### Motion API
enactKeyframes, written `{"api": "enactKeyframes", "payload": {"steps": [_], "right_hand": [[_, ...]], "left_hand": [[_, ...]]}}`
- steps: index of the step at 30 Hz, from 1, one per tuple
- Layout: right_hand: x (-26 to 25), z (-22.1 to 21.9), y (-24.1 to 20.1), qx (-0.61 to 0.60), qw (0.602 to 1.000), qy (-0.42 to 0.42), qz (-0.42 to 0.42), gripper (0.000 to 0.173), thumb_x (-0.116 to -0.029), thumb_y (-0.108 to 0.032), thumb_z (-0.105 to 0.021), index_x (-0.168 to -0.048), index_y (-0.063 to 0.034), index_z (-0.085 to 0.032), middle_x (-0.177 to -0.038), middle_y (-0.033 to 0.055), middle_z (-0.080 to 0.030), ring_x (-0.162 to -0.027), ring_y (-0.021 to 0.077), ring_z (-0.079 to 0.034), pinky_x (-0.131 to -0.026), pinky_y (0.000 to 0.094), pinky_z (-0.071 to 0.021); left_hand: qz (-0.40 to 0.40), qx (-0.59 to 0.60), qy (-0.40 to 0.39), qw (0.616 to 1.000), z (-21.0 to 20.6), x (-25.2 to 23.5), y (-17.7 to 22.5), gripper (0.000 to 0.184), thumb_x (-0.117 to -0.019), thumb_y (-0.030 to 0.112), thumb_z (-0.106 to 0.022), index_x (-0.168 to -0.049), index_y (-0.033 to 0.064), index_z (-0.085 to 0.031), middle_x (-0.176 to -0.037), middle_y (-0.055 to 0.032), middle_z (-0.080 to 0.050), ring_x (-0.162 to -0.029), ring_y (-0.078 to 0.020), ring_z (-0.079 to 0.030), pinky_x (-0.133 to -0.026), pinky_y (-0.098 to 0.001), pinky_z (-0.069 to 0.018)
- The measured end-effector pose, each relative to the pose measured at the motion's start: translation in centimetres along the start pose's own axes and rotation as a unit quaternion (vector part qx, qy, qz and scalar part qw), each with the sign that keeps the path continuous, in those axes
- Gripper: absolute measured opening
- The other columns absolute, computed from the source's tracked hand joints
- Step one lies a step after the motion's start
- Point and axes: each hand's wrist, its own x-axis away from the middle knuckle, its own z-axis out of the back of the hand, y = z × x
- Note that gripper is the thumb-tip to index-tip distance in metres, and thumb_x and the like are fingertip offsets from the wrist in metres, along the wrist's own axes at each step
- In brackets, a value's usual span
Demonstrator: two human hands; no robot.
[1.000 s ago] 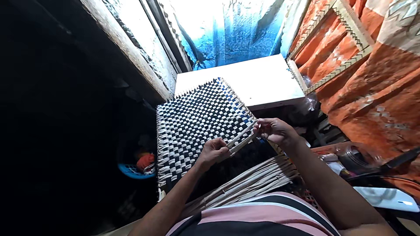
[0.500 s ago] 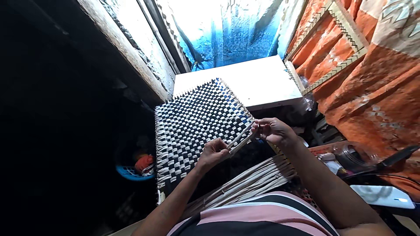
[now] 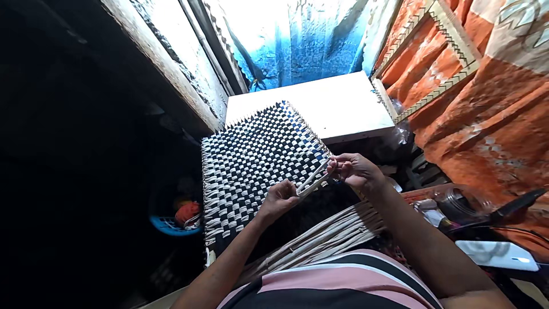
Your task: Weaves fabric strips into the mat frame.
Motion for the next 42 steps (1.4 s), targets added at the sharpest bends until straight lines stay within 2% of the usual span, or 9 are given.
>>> {"api": "enactKeyframes", "payload": {"steps": [2,4,5,9,12,20,27,37,42], "right_hand": [[-0.4,0.1,1.0,0.151,0.986,-0.005,0.07,0.022,-0.1046,-0.017,-0.051,-0.115,-0.001,-0.062,-0.094,0.0074,-0.07,-0.081,0.0164,-0.071,-0.076,0.0349,-0.0611],[0.2,0.0,2.7,0.33,0.934,0.013,0.136,0.039,-0.102,-0.024,-0.061,-0.133,-0.0018,-0.056,-0.12,0.0166,-0.066,-0.101,0.0268,-0.067,-0.087,0.0472,-0.0567],[0.6,-0.3,3.6,0.377,0.913,0.023,0.153,0.044,-0.1005,-0.024,-0.063,-0.136,0.0002,-0.054,-0.122,0.0211,-0.064,-0.1,0.0315,-0.067,-0.086,0.0521,-0.0563],[2.9,-2.8,5.8,0.32,0.945,-0.053,0.036,0.024,-0.1045,-0.008,-0.056,-0.124,0.0066,-0.059,-0.092,0.0134,-0.07,-0.069,0.0189,-0.071,-0.067,0.0347,-0.0632],[2.3,-3.3,7.4,0.257,0.962,-0.092,-0.032,0.021,-0.1058,-0.007,-0.053,-0.121,0.0073,-0.059,-0.083,0.0117,-0.072,-0.065,0.0188,-0.072,-0.064,0.0331,-0.0633],[1.7,-4.5,9.2,0.177,0.983,-0.048,0.017,0.012,-0.0947,0.002,-0.067,-0.106,0.0058,-0.064,-0.083,0.0122,-0.072,-0.066,0.019,-0.072,-0.063,0.0326,-0.0632],[1.6,-3.8,8.8,0.167,0.985,-0.049,-0.013,0.003,-0.0982,0.003,-0.06,-0.1,0.005,-0.062,-0.082,0.0109,-0.071,-0.07,0.0196,-0.073,-0.07,0.0349,-0.0642],[1.3,-3.5,9.0,0.151,0.987,-0.057,-0.022,0.005,-0.0995,-0.001,-0.062,-0.098,0.0036,-0.062,-0.081,0.0112,-0.071,-0.069,0.0199,-0.072,-0.068,0.0351,-0.0636],[1.3,-3.6,8.9,0.159,0.985,-0.055,-0.028,0.004,-0.0998,0.0,-0.06,-0.099,0.0034,-0.06,-0.081,0.0106,-0.071,-0.069,0.0197,-0.072,-0.068,0.0345,-0.0637]], "left_hand": [[0.042,0.042,0.021,0.998,0.1,-0.2,-0.3,0.017,-0.0846,-0.001,-0.075,-0.092,0.0027,-0.061,-0.079,-0.0021,-0.066,-0.072,-0.0105,-0.064,-0.069,-0.0285,-0.0554],[0.065,0.083,0.038,0.994,0.3,-0.3,-0.6,0.018,-0.0831,-0.003,-0.077,-0.089,0.0024,-0.061,-0.079,-0.0037,-0.067,-0.074,-0.0129,-0.066,-0.073,-0.032,-0.0578],[0.074,0.102,0.043,0.991,0.4,-0.3,-0.6,0.019,-0.0827,-0.004,-0.077,-0.088,0.0027,-0.06,-0.079,-0.0039,-0.067,-0.074,-0.0134,-0.066,-0.074,-0.0327,-0.0584],[0.122,0.148,0.06,0.98,0.6,-0.2,0.0,0.021,-0.084,-0.009,-0.074,-0.088,0.0046,-0.057,-0.08,-0.0029,-0.066,-0.074,-0.0125,-0.066,-0.074,-0.0318,-0.0581],[0.138,0.168,0.058,0.974,0.8,-0.3,0.1,0.022,-0.0846,-0.01,-0.072,-0.088,0.0053,-0.057,-0.08,-0.0023,-0.066,-0.074,-0.0121,-0.066,-0.074,-0.0315,-0.0582],[0.146,0.178,0.033,0.973,1.2,-0.1,-0.2,0.016,-0.0894,-0.004,-0.071,-0.094,0.004,-0.059,-0.085,-0.0033,-0.068,-0.078,-0.0133,-0.067,-0.078,-0.033,-0.0588],[0.098,0.098,0.026,0.99,0.8,-0.3,-0.1,0.01,-0.0906,-0.004,-0.067,-0.097,0.0016,-0.061,-0.085,-0.0026,-0.068,-0.076,-0.0102,-0.066,-0.074,-0.0293,-0.0569],[0.072,0.061,0.036,0.995,0.3,0.0,-0.3,0.032,-0.0842,-0.002,-0.076,-0.111,-0.002,-0.058,-0.088,-0.0068,-0.071,-0.078,-0.0125,-0.069,-0.076,-0.0304,-0.0591],[0.067,0.084,0.009,0.994,0.5,0.0,-0.2,0.03,-0.0899,-0.003,-0.067,-0.118,-0.0026,-0.055,-0.089,-0.007,-0.071,-0.077,-0.0124,-0.068,-0.075,-0.0308,-0.0585]]}}
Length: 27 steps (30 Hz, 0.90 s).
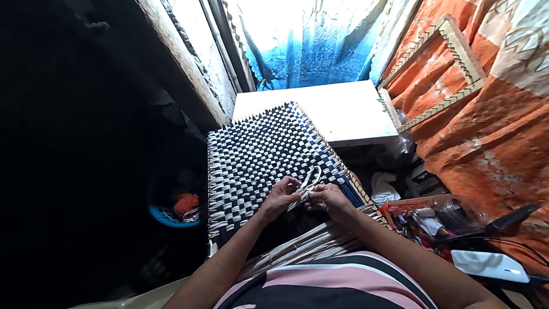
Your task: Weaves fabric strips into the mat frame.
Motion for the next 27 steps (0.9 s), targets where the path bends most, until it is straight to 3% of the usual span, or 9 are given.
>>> {"api": "enactKeyframes", "payload": {"steps": [5,15,19,21,24,26,27], "right_hand": [[0.0,0.1,0.1,0.005,1.0,-0.008,0.003,0.003,-0.1005,0.001,-0.059,-0.098,0.0031,-0.059,-0.082,0.0104,-0.071,-0.07,0.0198,-0.072,-0.069,0.035,-0.0639],[-0.2,0.3,0.4,0.011,1.0,-0.017,0.009,0.006,-0.1015,-0.002,-0.059,-0.101,0.0038,-0.06,-0.083,0.0106,-0.07,-0.071,0.0199,-0.072,-0.07,0.0353,-0.0638],[0.2,0.0,0.4,0.061,0.998,-0.016,0.025,0.024,-0.1023,-0.02,-0.065,-0.107,0.0032,-0.063,-0.085,0.0109,-0.072,-0.07,0.0209,-0.072,-0.067,0.0376,-0.0639],[0.2,-0.2,0.4,0.106,0.994,-0.018,0.021,0.032,-0.1001,-0.03,-0.069,-0.101,0.0013,-0.065,-0.08,0.0088,-0.071,-0.065,0.0192,-0.072,-0.063,0.0356,-0.0632],[0.0,0.1,0.6,0.114,0.992,-0.055,0.023,0.022,-0.0974,-0.018,-0.072,-0.095,0.0023,-0.064,-0.079,0.0087,-0.071,-0.065,0.018,-0.071,-0.063,0.0339,-0.0632],[0.0,0.3,0.7,0.103,0.992,-0.068,0.027,0.006,-0.0931,0.001,-0.068,-0.095,0.0036,-0.063,-0.079,0.0092,-0.069,-0.065,0.0183,-0.071,-0.064,0.0343,-0.0637],[0.0,0.4,0.6,0.108,0.992,-0.062,0.032,0.007,-0.0913,0.005,-0.068,-0.093,0.0031,-0.062,-0.079,0.0089,-0.069,-0.064,0.0182,-0.07,-0.064,0.0342,-0.0638]], "left_hand": [[-0.006,-0.019,0.005,1.0,0.2,0.0,-0.4,0.021,-0.0978,0.0,-0.055,-0.119,-0.001,-0.057,-0.093,-0.0054,-0.07,-0.078,-0.0093,-0.066,-0.073,-0.0281,-0.0559],[0.013,0.015,-0.001,1.0,0.2,0.0,-0.1,0.032,-0.0892,-0.002,-0.067,-0.119,-0.0022,-0.057,-0.092,-0.0063,-0.071,-0.078,-0.0116,-0.069,-0.077,-0.0309,-0.0591],[0.013,0.031,0.031,0.999,-0.1,0.2,0.1,0.029,-0.0878,-0.005,-0.068,-0.115,-0.0025,-0.059,-0.092,-0.0072,-0.071,-0.079,-0.0129,-0.07,-0.078,-0.0317,-0.0598],[0.01,0.025,0.03,0.999,-0.3,0.3,0.4,0.031,-0.0866,-0.004,-0.071,-0.115,-0.0022,-0.059,-0.09,-0.0067,-0.073,-0.077,-0.0121,-0.07,-0.076,-0.0303,-0.0599],[0.023,0.026,0.036,0.999,-0.3,0.4,0.7,0.038,-0.0832,-0.001,-0.08,-0.115,-0.0017,-0.059,-0.084,-0.0072,-0.073,-0.073,-0.013,-0.071,-0.073,-0.0305,-0.0611],[0.042,0.04,0.055,0.997,-0.2,0.4,1.0,0.033,-0.086,-0.006,-0.073,-0.115,-0.0029,-0.06,-0.085,-0.0076,-0.073,-0.074,-0.0139,-0.071,-0.075,-0.0316,-0.0606],[0.052,0.043,0.065,0.996,-0.1,0.4,1.1,0.031,-0.0873,-0.007,-0.071,-0.116,-0.0029,-0.059,-0.085,-0.0072,-0.072,-0.074,-0.0136,-0.07,-0.075,-0.0312,-0.0602]]}}
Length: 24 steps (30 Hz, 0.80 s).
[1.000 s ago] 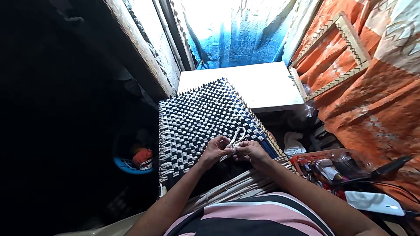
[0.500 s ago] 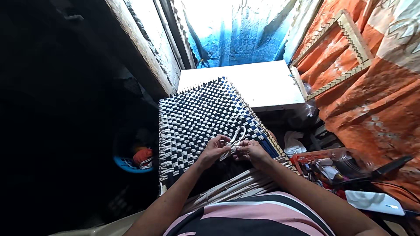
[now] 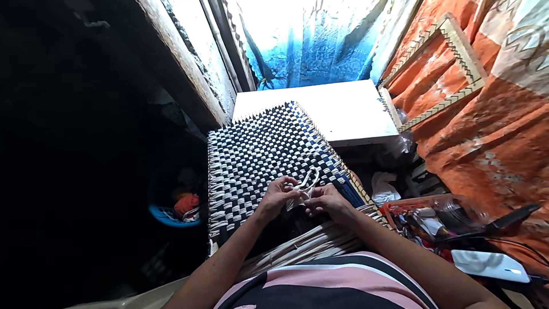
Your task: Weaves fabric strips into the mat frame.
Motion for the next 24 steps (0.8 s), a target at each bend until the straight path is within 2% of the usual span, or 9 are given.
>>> {"api": "enactKeyframes", "payload": {"steps": [2,4,6,8,9,12,18,22,24], "right_hand": [[0.1,0.0,0.0,0.053,0.997,0.041,0.03,0.01,-0.0899,0.007,-0.068,-0.098,0.0039,-0.063,-0.083,0.0096,-0.069,-0.062,0.0169,-0.069,-0.06,0.0326,-0.0627],[0.2,0.1,0.4,0.152,0.979,0.105,0.089,0.015,-0.0898,-0.003,-0.07,-0.103,0.0021,-0.067,-0.087,0.0094,-0.07,-0.061,0.0137,-0.066,-0.057,0.0299,-0.0591],[0.6,-0.2,0.2,0.176,0.964,0.155,0.126,0.013,-0.093,-0.014,-0.07,-0.096,-0.0017,-0.07,-0.076,0.0051,-0.067,-0.056,0.0102,-0.061,-0.053,0.0278,-0.0541],[1.0,-0.6,0.0,0.107,0.978,0.123,0.132,0.017,-0.0967,-0.016,-0.068,-0.09,-0.0008,-0.071,-0.065,0.002,-0.065,-0.049,0.0081,-0.058,-0.047,0.0251,-0.0512],[1.1,-0.8,-0.1,0.071,0.988,0.081,0.112,0.018,-0.0988,-0.015,-0.067,-0.091,0.0011,-0.071,-0.066,0.0029,-0.066,-0.05,0.0093,-0.06,-0.048,0.0256,-0.053],[0.9,-0.9,-0.1,0.004,1.0,-0.005,0.022,0.018,-0.1041,-0.009,-0.058,-0.101,0.0057,-0.068,-0.077,0.0083,-0.073,-0.062,0.0156,-0.071,-0.061,0.0305,-0.0621],[0.5,-0.4,-0.1,-0.07,0.997,-0.036,-0.012,0.019,-0.1058,-0.007,-0.051,-0.105,0.0061,-0.065,-0.084,0.0102,-0.074,-0.073,0.0195,-0.074,-0.071,0.0345,-0.0645],[0.4,-0.2,0.0,-0.09,0.995,-0.042,-0.007,0.024,-0.1062,-0.015,-0.055,-0.103,0.0045,-0.068,-0.084,0.0101,-0.075,-0.074,0.0207,-0.075,-0.073,0.0371,-0.0651],[0.5,-0.4,-0.1,-0.088,0.996,-0.023,-0.017,0.024,-0.1054,-0.017,-0.058,-0.103,0.0039,-0.069,-0.082,0.0093,-0.074,-0.071,0.0197,-0.074,-0.07,0.0361,-0.0646]], "left_hand": [[0.017,0.001,0.019,1.0,0.0,0.0,0.3,0.03,-0.0879,-0.007,-0.07,-0.116,-0.0025,-0.059,-0.083,-0.0066,-0.071,-0.073,-0.0133,-0.069,-0.073,-0.0306,-0.0601],[0.021,-0.003,0.029,0.999,-0.1,0.2,0.5,0.031,-0.0877,-0.007,-0.071,-0.115,-0.0019,-0.059,-0.083,-0.0065,-0.071,-0.073,-0.0131,-0.069,-0.072,-0.0303,-0.06],[0.015,-0.015,0.038,0.999,-0.1,0.3,0.6,0.031,-0.0874,-0.007,-0.072,-0.115,-0.0024,-0.059,-0.083,-0.0072,-0.071,-0.072,-0.0129,-0.069,-0.071,-0.0299,-0.0601],[0.007,-0.026,0.048,0.998,-0.3,0.4,0.7,0.031,-0.0868,-0.007,-0.073,-0.114,-0.0031,-0.059,-0.082,-0.0077,-0.072,-0.07,-0.0126,-0.07,-0.07,-0.0291,-0.0599],[0.005,-0.031,0.052,0.998,-0.4,0.5,0.8,0.031,-0.0861,-0.007,-0.073,-0.114,-0.0033,-0.059,-0.081,-0.0077,-0.072,-0.069,-0.0125,-0.07,-0.07,-0.0287,-0.0599],[0.0,-0.048,0.055,0.997,-0.9,0.8,1.1,0.033,-0.0847,-0.006,-0.075,-0.114,-0.0029,-0.059,-0.082,-0.0085,-0.072,-0.07,-0.0137,-0.071,-0.071,-0.03,-0.0607],[-0.01,-0.075,0.05,0.996,-0.9,1.2,1.2,0.033,-0.0846,-0.003,-0.077,-0.113,-0.0031,-0.06,-0.081,-0.008,-0.072,-0.07,-0.0126,-0.07,-0.07,-0.0286,-0.0595],[-0.028,-0.089,0.023,0.995,-0.7,1.3,1.0,0.028,-0.0905,0.001,-0.072,-0.115,-0.0029,-0.059,-0.083,-0.0065,-0.071,-0.07,-0.0101,-0.067,-0.069,-0.0266,-0.0574],[-0.033,-0.097,0.009,0.995,-0.7,1.3,0.9,0.028,-0.0903,0.001,-0.072,-0.115,-0.0025,-0.059,-0.082,-0.0058,-0.07,-0.07,-0.0097,-0.067,-0.069,-0.0266,-0.0571]]}}
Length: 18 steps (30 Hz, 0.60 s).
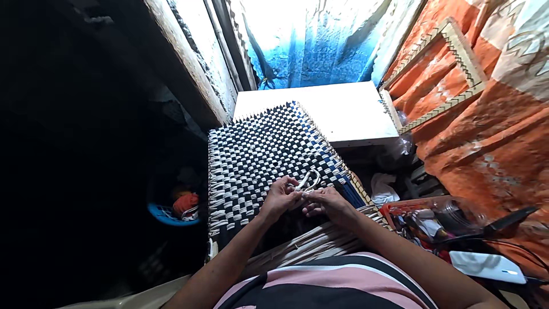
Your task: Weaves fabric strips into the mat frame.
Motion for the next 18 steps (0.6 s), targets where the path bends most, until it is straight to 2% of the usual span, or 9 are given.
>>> {"api": "enactKeyframes", "payload": {"steps": [2,5,8,12,15,18], "right_hand": [[-0.1,-0.2,0.1,-0.001,1.0,0.029,-0.011,0.021,-0.1037,-0.015,-0.061,-0.102,0.004,-0.069,-0.079,0.0091,-0.073,-0.066,0.0182,-0.072,-0.063,0.0334,-0.0631],[-0.4,-0.4,0.3,-0.002,0.998,0.061,-0.017,0.016,-0.1016,-0.011,-0.063,-0.098,0.0036,-0.068,-0.074,0.0088,-0.072,-0.059,0.0171,-0.07,-0.058,0.032,-0.0615],[-0.4,-0.6,0.3,-0.012,0.997,0.08,-0.01,0.016,-0.1023,-0.011,-0.062,-0.097,0.0037,-0.068,-0.073,0.0082,-0.07,-0.058,0.0169,-0.069,-0.056,0.0325,-0.0614],[-0.5,-0.6,0.3,-0.014,0.996,0.083,-0.017,0.016,-0.1041,-0.011,-0.059,-0.099,0.0033,-0.066,-0.073,0.0078,-0.07,-0.058,0.0167,-0.069,-0.057,0.0327,-0.0618],[-0.5,-0.4,0.5,-0.017,0.997,0.073,-0.018,0.015,-0.1052,-0.011,-0.057,-0.1,0.0028,-0.062,-0.077,0.0092,-0.07,-0.06,0.0176,-0.07,-0.058,0.0328,-0.0623],[-0.5,-0.5,0.5,-0.012,0.997,0.07,-0.018,0.016,-0.1058,-0.011,-0.056,-0.101,0.0029,-0.062,-0.078,0.0097,-0.071,-0.061,0.0174,-0.07,-0.059,0.0318,-0.0622]], "left_hand": [[0.002,-0.009,-0.014,1.0,-0.1,0.0,0.0,0.029,-0.0919,0.003,-0.072,-0.117,-0.0026,-0.058,-0.082,-0.0049,-0.07,-0.07,-0.0088,-0.067,-0.069,-0.0256,-0.0565],[0.005,-0.029,-0.021,0.999,-0.1,0.0,0.1,0.018,-0.1006,0.004,-0.058,-0.117,-0.0036,-0.057,-0.084,-0.0044,-0.069,-0.072,-0.0081,-0.066,-0.071,-0.0259,-0.0564],[0.025,-0.041,-0.018,0.999,0.4,-0.2,0.6,0.019,-0.1069,0.009,-0.049,-0.119,-0.0045,-0.056,-0.088,-0.0069,-0.073,-0.077,-0.0108,-0.071,-0.078,-0.0289,-0.0601],[0.1,0.003,-0.013,0.995,1.2,-0.8,1.6,0.029,-0.1127,0.015,-0.036,-0.132,-0.0026,-0.048,-0.092,-0.011,-0.072,-0.078,-0.0157,-0.074,-0.075,-0.0316,-0.0628],[0.134,0.085,-0.039,0.987,2.0,-1.5,0.7,0.029,-0.1119,0.015,-0.039,-0.133,-0.0019,-0.047,-0.094,-0.012,-0.069,-0.076,-0.0191,-0.073,-0.072,-0.0336,-0.0632],[0.101,0.082,-0.052,0.99,2.3,-1.8,0.3,0.032,-0.1026,0.003,-0.057,-0.133,-0.0033,-0.048,-0.103,-0.0129,-0.071,-0.085,-0.0189,-0.073,-0.079,-0.0339,-0.0621]]}}
